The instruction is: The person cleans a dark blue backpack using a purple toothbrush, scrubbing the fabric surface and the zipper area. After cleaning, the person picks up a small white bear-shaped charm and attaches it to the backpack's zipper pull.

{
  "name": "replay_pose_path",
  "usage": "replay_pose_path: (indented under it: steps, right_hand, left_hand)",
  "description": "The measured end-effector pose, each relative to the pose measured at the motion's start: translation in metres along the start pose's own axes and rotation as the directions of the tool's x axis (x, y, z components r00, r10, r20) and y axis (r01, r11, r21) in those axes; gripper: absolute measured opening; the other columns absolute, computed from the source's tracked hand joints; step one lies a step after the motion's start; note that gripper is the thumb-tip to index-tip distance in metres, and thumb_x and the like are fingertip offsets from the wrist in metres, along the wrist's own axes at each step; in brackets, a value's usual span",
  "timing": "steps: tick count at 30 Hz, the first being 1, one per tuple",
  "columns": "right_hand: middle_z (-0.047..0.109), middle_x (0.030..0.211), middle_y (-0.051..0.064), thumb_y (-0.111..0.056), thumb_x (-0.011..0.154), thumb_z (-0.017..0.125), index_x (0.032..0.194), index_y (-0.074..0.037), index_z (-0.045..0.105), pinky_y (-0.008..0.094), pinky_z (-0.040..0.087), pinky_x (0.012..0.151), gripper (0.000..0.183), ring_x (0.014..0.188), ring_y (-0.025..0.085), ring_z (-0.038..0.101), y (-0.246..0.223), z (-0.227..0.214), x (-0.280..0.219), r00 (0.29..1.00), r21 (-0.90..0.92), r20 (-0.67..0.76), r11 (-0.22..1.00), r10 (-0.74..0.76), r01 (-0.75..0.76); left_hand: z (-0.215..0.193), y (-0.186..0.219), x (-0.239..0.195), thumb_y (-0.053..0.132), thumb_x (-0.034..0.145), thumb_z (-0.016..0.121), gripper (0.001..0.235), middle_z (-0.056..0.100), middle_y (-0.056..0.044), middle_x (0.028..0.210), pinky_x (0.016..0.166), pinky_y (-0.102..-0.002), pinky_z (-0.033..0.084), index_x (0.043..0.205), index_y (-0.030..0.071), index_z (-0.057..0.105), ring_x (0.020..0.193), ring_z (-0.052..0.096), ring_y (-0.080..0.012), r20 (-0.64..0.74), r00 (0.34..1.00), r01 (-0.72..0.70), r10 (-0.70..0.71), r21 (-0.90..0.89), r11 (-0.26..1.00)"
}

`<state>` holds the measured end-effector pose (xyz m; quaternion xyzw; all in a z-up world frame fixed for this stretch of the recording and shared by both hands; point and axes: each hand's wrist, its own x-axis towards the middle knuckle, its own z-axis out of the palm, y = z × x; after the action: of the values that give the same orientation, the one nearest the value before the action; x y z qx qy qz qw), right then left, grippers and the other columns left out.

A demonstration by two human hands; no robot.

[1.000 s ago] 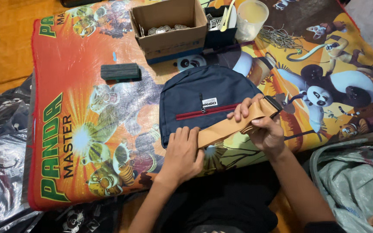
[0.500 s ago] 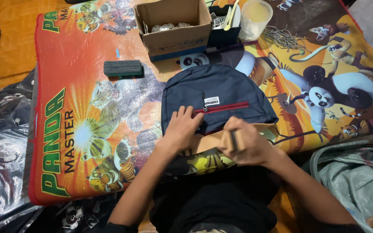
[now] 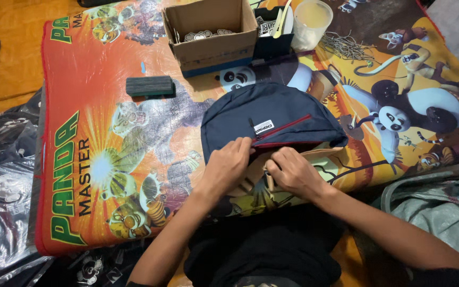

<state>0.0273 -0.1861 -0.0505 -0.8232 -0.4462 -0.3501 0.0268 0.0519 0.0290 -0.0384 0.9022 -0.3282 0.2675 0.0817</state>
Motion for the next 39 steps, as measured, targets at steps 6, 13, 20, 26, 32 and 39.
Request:
replay_pose_path:
  steps: [6, 13, 20, 26, 32, 39]
  right_hand:
    - [0.054, 0.054, -0.003, -0.011, 0.071, 0.063, 0.063, -0.019, 0.057, 0.033, 0.049, 0.047, 0.013, 0.052, 0.019, 0.059, 0.007, 0.044, -0.027, 0.943, -0.284, 0.304, 0.958, 0.134, -0.045]
    - [0.055, 0.056, -0.001, -0.011, 0.073, 0.062, 0.068, -0.018, 0.059, 0.035, 0.049, 0.049, 0.009, 0.053, 0.021, 0.060, 0.001, 0.042, -0.028, 0.944, -0.263, 0.311, 0.964, 0.110, -0.025]
    - [0.056, 0.059, 0.002, -0.012, 0.075, 0.060, 0.074, -0.017, 0.060, 0.039, 0.050, 0.051, 0.004, 0.055, 0.024, 0.061, -0.001, 0.037, -0.030, 0.940, -0.243, 0.331, 0.970, 0.086, -0.003]
    - [0.057, 0.062, 0.005, -0.013, 0.077, 0.059, 0.079, -0.015, 0.061, 0.042, 0.051, 0.053, 0.004, 0.057, 0.026, 0.062, 0.005, 0.049, -0.035, 0.937, -0.222, 0.346, 0.975, 0.055, 0.025]
    - [0.058, 0.064, 0.008, -0.014, 0.079, 0.058, 0.084, -0.014, 0.062, 0.045, 0.051, 0.055, 0.007, 0.059, 0.028, 0.062, 0.023, 0.113, -0.112, 0.937, -0.192, 0.350, 0.980, 0.013, 0.058]
    - [0.059, 0.068, 0.011, -0.014, 0.081, 0.057, 0.090, -0.013, 0.063, 0.048, 0.052, 0.057, 0.011, 0.061, 0.031, 0.063, -0.006, 0.016, -0.013, 0.932, -0.183, 0.363, 0.981, 0.005, 0.066]
  left_hand:
    - [-0.005, -0.001, 0.010, 0.018, 0.100, 0.041, 0.011, 0.046, 0.005, 0.073, 0.041, -0.026, 0.049, 0.092, 0.017, 0.048, 0.063, 0.060, -0.0142, -0.124, 0.984, -0.140, 0.131, -0.063, 0.988]
    - [0.001, -0.010, 0.005, 0.028, 0.094, 0.051, 0.011, 0.045, 0.005, 0.076, 0.047, -0.026, 0.051, 0.095, 0.018, 0.047, 0.067, 0.061, -0.0150, -0.097, 0.966, -0.250, 0.240, -0.109, 0.962]
    - [-0.037, 0.005, 0.006, 0.038, 0.075, 0.068, 0.048, 0.054, -0.010, 0.092, 0.079, -0.044, 0.049, 0.111, 0.010, 0.052, 0.096, 0.060, -0.0355, 0.123, 0.992, 0.020, 0.023, -0.340, 0.940]
    - [-0.031, 0.024, -0.017, 0.029, 0.069, 0.085, 0.077, 0.044, -0.028, 0.131, 0.107, -0.065, 0.034, 0.132, 0.005, 0.048, 0.136, 0.033, -0.0568, 0.480, 0.793, 0.492, -0.374, -0.144, 0.859]
    - [-0.010, 0.017, -0.042, 0.017, 0.062, 0.078, 0.074, 0.045, -0.023, 0.125, 0.098, -0.058, 0.044, 0.129, 0.007, 0.048, 0.122, 0.044, -0.0505, 0.379, 0.795, 0.563, -0.474, -0.171, 0.808]
    - [-0.006, 0.027, -0.041, 0.019, 0.059, 0.075, 0.066, 0.045, -0.017, 0.121, 0.084, -0.054, 0.047, 0.120, 0.013, 0.051, 0.114, 0.046, -0.0447, 0.302, 0.815, 0.534, -0.495, -0.060, 0.843]
